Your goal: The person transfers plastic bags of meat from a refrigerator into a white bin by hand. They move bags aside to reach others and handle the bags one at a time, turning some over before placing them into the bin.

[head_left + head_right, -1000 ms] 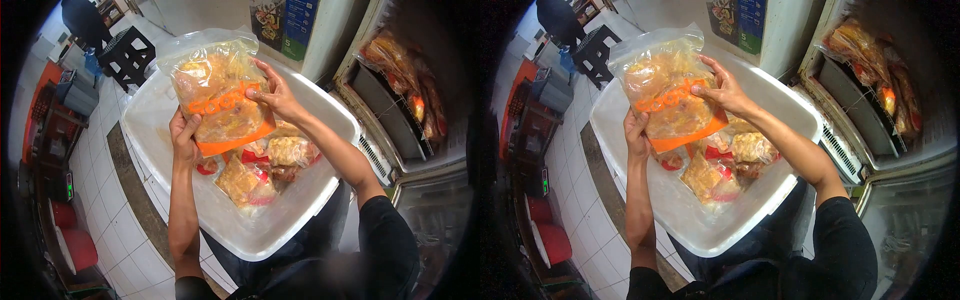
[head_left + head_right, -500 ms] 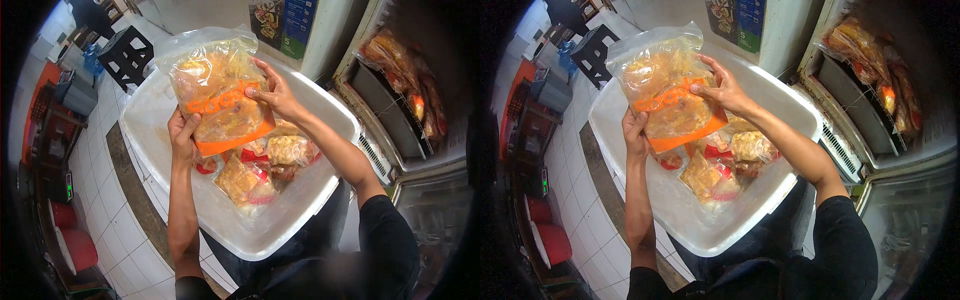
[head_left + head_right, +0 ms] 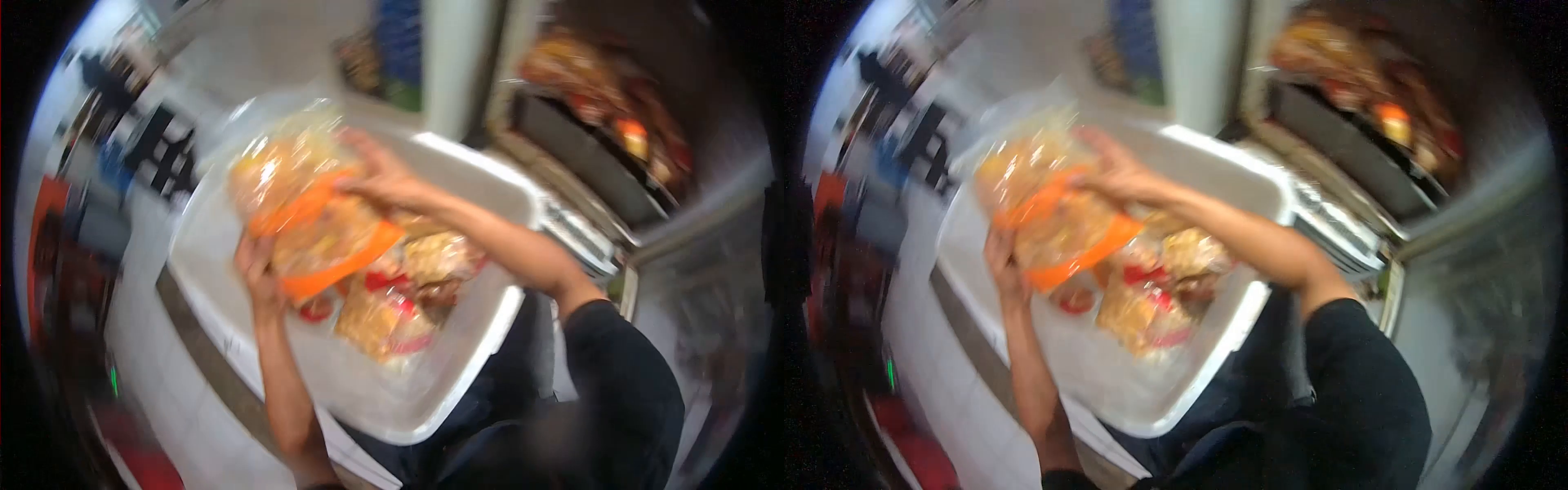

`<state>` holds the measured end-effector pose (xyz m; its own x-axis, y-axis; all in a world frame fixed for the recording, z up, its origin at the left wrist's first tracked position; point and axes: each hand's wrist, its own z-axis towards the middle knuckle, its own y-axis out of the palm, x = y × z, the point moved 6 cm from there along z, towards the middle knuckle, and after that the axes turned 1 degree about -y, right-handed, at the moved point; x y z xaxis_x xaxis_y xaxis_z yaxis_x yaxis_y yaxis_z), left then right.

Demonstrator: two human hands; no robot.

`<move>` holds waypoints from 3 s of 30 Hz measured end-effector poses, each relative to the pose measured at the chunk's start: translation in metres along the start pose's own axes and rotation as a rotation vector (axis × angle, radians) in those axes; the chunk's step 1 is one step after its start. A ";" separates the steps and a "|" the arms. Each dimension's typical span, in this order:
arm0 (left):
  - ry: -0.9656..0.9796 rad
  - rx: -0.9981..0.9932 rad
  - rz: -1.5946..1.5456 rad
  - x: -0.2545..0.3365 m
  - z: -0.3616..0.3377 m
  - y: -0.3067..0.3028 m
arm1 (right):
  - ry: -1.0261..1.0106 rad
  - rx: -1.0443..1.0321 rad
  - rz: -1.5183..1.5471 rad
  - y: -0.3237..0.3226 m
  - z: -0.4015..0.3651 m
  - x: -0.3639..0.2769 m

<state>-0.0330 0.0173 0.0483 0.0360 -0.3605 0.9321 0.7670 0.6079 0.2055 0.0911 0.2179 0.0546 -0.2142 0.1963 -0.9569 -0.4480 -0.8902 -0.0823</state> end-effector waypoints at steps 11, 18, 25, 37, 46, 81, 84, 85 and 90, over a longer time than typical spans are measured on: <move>-0.300 -0.054 -0.319 -0.021 -0.002 0.047 | 0.219 -0.396 0.668 -0.001 -0.037 0.011; -0.188 -0.453 -0.318 0.024 -0.032 0.118 | 0.087 -0.096 0.744 -0.025 -0.127 -0.046; -0.166 -0.585 -0.259 0.009 -0.035 0.115 | -0.102 0.373 0.514 -0.156 -0.204 -0.121; -0.153 -0.497 -0.139 0.009 -0.015 0.086 | -0.234 1.032 -0.259 -0.542 -0.264 -0.304; -0.212 -0.384 -0.337 0.006 -0.007 0.074 | 0.172 1.395 -0.778 -0.596 -0.283 -0.287; -0.220 -0.101 1.029 -0.050 0.009 -0.031 | 0.504 -0.679 -1.365 -0.025 -0.046 0.256; -0.244 -0.106 1.130 -0.058 0.013 -0.035 | 0.367 -0.596 -1.382 -0.034 -0.038 0.257; -0.232 -0.104 1.188 -0.058 0.015 -0.034 | 0.364 -0.540 -1.334 -0.042 -0.029 0.257; -0.216 -0.221 1.016 -0.085 0.013 -0.018 | 0.216 -0.243 -1.199 -0.048 0.017 0.154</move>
<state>-0.0589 0.0462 -0.0304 0.6275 0.3908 0.6735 0.5412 0.4029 -0.7381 0.0645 0.2976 -0.0843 0.3767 0.8871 -0.2666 -0.0852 -0.2534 -0.9636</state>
